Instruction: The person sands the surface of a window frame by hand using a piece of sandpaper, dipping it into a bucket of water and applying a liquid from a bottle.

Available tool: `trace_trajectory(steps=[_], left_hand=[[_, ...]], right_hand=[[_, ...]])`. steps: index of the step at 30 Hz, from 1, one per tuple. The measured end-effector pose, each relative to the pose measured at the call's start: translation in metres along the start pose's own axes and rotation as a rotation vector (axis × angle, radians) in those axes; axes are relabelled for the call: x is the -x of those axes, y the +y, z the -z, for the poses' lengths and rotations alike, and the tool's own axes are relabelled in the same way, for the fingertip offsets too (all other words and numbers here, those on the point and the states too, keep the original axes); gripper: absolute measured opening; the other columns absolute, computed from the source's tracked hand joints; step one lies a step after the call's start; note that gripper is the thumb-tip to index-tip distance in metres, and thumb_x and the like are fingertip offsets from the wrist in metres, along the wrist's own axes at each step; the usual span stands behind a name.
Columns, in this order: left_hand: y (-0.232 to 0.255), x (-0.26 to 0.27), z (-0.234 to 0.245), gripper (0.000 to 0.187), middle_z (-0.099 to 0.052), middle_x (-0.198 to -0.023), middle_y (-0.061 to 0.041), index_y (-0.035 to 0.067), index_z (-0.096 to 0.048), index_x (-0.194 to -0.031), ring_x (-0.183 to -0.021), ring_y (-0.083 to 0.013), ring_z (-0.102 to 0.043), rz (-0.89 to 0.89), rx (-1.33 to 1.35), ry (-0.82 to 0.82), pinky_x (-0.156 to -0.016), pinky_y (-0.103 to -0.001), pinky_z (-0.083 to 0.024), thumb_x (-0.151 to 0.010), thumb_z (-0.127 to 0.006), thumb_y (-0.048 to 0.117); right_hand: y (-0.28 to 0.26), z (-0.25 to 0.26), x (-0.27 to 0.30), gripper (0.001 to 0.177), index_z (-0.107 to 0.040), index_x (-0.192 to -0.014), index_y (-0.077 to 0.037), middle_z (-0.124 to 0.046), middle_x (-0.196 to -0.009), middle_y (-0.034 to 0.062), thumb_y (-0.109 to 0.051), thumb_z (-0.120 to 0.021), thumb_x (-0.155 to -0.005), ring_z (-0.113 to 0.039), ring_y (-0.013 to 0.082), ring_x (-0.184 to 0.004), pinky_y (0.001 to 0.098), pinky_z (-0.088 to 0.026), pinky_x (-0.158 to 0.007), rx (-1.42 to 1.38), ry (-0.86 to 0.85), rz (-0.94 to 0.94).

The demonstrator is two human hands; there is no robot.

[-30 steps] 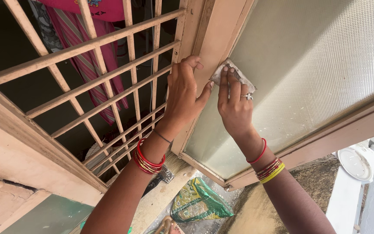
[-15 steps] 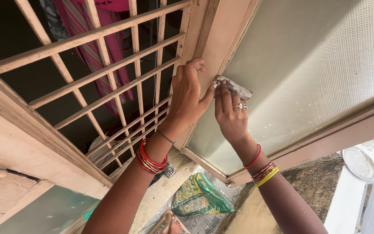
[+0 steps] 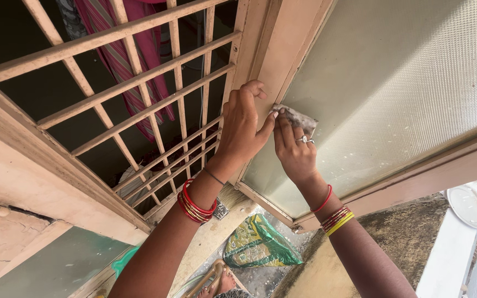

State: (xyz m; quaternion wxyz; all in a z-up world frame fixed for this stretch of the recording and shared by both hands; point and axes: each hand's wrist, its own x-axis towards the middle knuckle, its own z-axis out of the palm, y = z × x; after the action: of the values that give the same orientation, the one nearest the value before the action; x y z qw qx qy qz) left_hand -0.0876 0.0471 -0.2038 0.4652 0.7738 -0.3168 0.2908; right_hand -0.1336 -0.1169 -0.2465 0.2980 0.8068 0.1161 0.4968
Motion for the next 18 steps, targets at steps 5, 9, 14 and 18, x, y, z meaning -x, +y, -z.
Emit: trace_trajectory(steps=[5,9,14,18], left_hand=[[-0.003,0.006,0.000,0.060,-0.058,-0.122,-0.009,0.003,-0.040,-0.138,-0.116,-0.0285,-0.054,-0.011,-0.025,-0.001,-0.100,-0.048,-0.039,-0.089,-0.076,0.010],[-0.005,0.012,0.000,0.058,-0.059,-0.119,-0.009,0.004,-0.042,-0.136,-0.113,-0.0279,-0.056,-0.010,-0.021,-0.010,-0.100,-0.048,-0.041,-0.089,-0.075,0.009],[-0.006,0.017,0.000,0.046,-0.060,-0.110,-0.006,0.010,-0.052,-0.130,-0.106,-0.0283,-0.058,0.032,-0.048,-0.090,-0.093,-0.046,-0.043,-0.088,-0.072,0.007],[-0.010,0.021,-0.004,0.029,-0.062,-0.106,-0.002,0.014,-0.060,-0.115,-0.104,-0.0261,-0.059,0.044,-0.073,-0.129,-0.091,-0.044,-0.045,-0.089,-0.070,0.008]], right_hand=[[-0.013,-0.011,0.018,0.023,-0.078,-0.105,-0.015,-0.074,-0.119,-0.0046,-0.012,-0.070,-0.083,-0.062,0.0051,-0.077,0.0187,-0.044,-0.049,-0.037,-0.039,0.015],[-0.021,-0.017,0.031,0.031,-0.077,-0.113,-0.012,-0.070,-0.118,-0.0024,-0.012,-0.069,-0.083,-0.065,0.0073,-0.083,0.0195,-0.051,-0.057,-0.103,-0.045,0.013],[-0.038,-0.021,0.049,0.034,-0.074,-0.116,-0.010,-0.067,-0.113,0.0002,-0.012,-0.067,-0.082,-0.068,0.0096,-0.085,0.0209,-0.057,-0.057,-0.125,-0.116,0.049],[-0.047,-0.027,0.060,0.033,-0.074,-0.115,-0.009,-0.064,-0.105,-0.0016,-0.011,-0.067,-0.083,-0.065,0.0080,-0.084,0.0198,-0.056,-0.053,-0.132,-0.197,0.076]])
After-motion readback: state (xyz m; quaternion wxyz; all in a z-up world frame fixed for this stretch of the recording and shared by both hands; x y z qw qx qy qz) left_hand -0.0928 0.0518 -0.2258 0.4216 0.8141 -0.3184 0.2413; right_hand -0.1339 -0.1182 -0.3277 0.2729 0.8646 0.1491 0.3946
